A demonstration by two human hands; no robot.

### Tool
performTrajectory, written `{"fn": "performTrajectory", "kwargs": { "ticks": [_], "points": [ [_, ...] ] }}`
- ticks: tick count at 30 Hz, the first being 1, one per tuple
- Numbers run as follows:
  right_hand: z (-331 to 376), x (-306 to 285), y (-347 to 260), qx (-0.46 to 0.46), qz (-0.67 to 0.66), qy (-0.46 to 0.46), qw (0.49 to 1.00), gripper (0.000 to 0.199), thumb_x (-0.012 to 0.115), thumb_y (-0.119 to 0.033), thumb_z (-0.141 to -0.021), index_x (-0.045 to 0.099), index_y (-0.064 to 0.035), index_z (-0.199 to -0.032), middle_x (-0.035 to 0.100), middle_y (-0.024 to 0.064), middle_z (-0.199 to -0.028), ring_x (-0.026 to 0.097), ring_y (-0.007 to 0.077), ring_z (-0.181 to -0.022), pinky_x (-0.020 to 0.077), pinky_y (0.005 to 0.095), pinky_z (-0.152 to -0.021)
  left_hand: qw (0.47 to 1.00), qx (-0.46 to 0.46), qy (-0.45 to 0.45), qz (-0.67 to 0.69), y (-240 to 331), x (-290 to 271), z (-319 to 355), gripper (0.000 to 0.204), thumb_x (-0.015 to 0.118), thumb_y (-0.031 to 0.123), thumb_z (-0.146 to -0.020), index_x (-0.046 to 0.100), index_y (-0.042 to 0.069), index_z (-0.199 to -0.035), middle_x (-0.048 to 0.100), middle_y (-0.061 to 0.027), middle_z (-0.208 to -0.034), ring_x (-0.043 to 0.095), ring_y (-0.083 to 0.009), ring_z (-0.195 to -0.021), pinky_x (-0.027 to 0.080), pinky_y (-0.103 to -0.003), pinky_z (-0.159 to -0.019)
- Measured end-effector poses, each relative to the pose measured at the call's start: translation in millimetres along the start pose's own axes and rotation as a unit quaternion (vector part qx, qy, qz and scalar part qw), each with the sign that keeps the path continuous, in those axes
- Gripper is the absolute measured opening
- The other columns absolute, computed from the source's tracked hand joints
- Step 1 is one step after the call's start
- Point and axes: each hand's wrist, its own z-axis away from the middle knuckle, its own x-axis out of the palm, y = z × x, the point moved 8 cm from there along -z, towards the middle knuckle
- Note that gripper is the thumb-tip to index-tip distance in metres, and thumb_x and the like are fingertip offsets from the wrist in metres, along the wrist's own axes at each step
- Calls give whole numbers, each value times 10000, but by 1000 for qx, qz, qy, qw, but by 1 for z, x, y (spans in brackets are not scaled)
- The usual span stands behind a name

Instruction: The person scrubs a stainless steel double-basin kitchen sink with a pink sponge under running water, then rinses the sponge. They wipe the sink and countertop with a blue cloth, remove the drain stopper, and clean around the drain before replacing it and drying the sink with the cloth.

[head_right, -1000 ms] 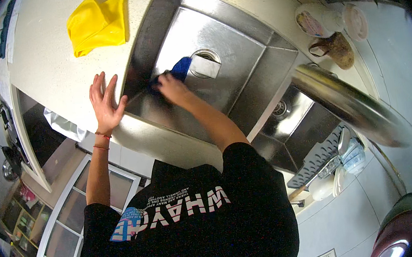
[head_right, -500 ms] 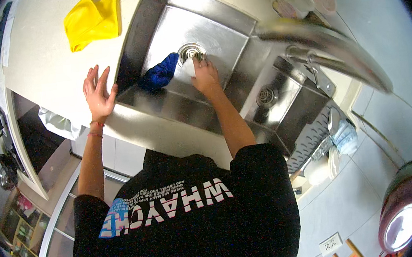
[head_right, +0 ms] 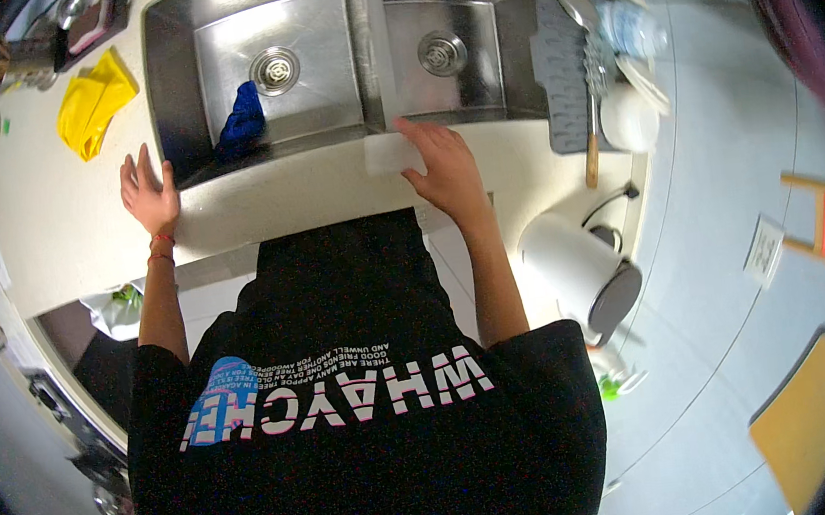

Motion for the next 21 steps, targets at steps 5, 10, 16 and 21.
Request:
{"fn": "performTrajectory", "kwargs": {
  "ticks": [5, 10, 16, 21],
  "points": [
    [26, 16, 6, -39, 108, -22, 993, 714, 774, -144, -679, 495, -144, -1336, 553, 83, -1294, 464, 295, -1252, 333, 436, -1090, 1000, 12, -1, 6, -5, 3, 5, 538, 592, 457, -880, 509, 270, -1377, 399, -133, -1458, 304, -320, -1384, 191, -479, -1135],
    [27, 35, 17, -62, 144, -71, 985, 729, 788, -203, -685, 480, -116, -1340, 524, 104, -1325, 494, 293, -1229, 350, 427, -1078, 1000, 10, -7, 12, -4, 9, 5, 547, 589, 470, -878, 503, 273, -1381, 387, -140, -1468, 294, -322, -1389, 183, -487, -1136],
    [-11, 52, 36, 96, -550, -62, 827, 610, 622, -146, -867, 383, -96, -1426, 526, 180, -1311, 614, 301, -1096, 469, 417, -965, 1000, 1, -9, 3, -3, 2, 5, 547, 586, 464, -875, 510, 259, -1376, 389, -145, -1463, 290, -325, -1389, 179, -482, -1138],
    [-113, 60, -53, 90, -861, -122, 485, 673, 416, -596, -921, 428, -106, -1383, 569, 205, -1201, 553, 438, -1102, 411, 650, -904, 1000, -21, -7, 5, -2, -3, 3, 531, 586, 445, -867, 531, 248, -1357, 408, -142, -1444, 309, -323, -1378, 181, -475, -1139]
  ]
}}
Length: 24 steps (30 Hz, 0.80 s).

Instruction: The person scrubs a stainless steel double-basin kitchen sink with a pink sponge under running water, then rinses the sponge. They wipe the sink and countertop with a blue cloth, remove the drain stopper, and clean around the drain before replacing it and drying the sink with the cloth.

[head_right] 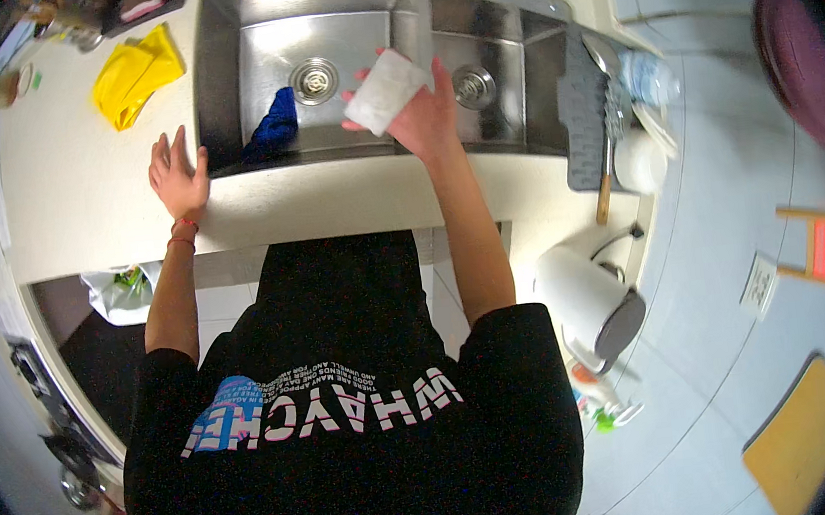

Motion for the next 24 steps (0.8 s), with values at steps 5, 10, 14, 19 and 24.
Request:
{"fn": "performTrajectory", "kwargs": {
  "ticks": [5, 10, 14, 19, 24],
  "points": [
    [-103, 25, 27, 59, 10, 1, 998, 777, 310, -738, -883, 505, -90, -1265, 590, 195, -1061, 554, 406, -963, 450, 609, -779, 1000, -11, 19, -10, -1, -5, -1, 494, 581, 435, -868, 560, 250, -1326, 438, -126, -1418, 345, -316, -1358, 214, -476, -1126],
    [-146, 18, 53, 109, 52, 87, 989, 559, 408, -621, -865, 542, -79, -902, 534, 111, -784, 506, 270, -726, 412, 448, -609, 999, -41, 9, 3, 1, -13, -3, 463, 592, 407, -878, 574, 260, -1316, 451, -92, -1411, 351, -292, -1357, 240, -471, -1118],
    [-174, -9, 62, 125, 96, 146, 977, 354, 457, -467, -837, 427, -142, -701, 371, 12, -622, 372, 173, -582, 309, 348, -514, 998, -56, -2, 8, -1, -12, -4, 464, 593, 416, -871, 576, 271, -1311, 448, -95, -1417, 346, -290, -1366, 226, -475, -1130],
    [-196, -30, 62, 107, 142, 185, 967, 320, 431, -329, -875, 292, -180, -629, 243, -32, -574, 230, 118, -489, 192, 281, -444, 997, -72, -8, 19, -3, -14, -5, 467, 602, 408, -859, 580, 269, -1304, 453, -97, -1417, 349, -285, -1372, 238, -494, -1124],
    [-208, -41, 51, 96, 195, 248, 944, 351, 370, -315, -943, 278, -183, -631, 220, -34, -546, 191, 108, -423, 137, 272, -404, 997, -81, -9, 15, -7, -15, -5, 465, 592, 405, -859, 577, 269, -1303, 456, -94, -1414, 356, -291, -1366, 234, -497, -1133]
  ]
}}
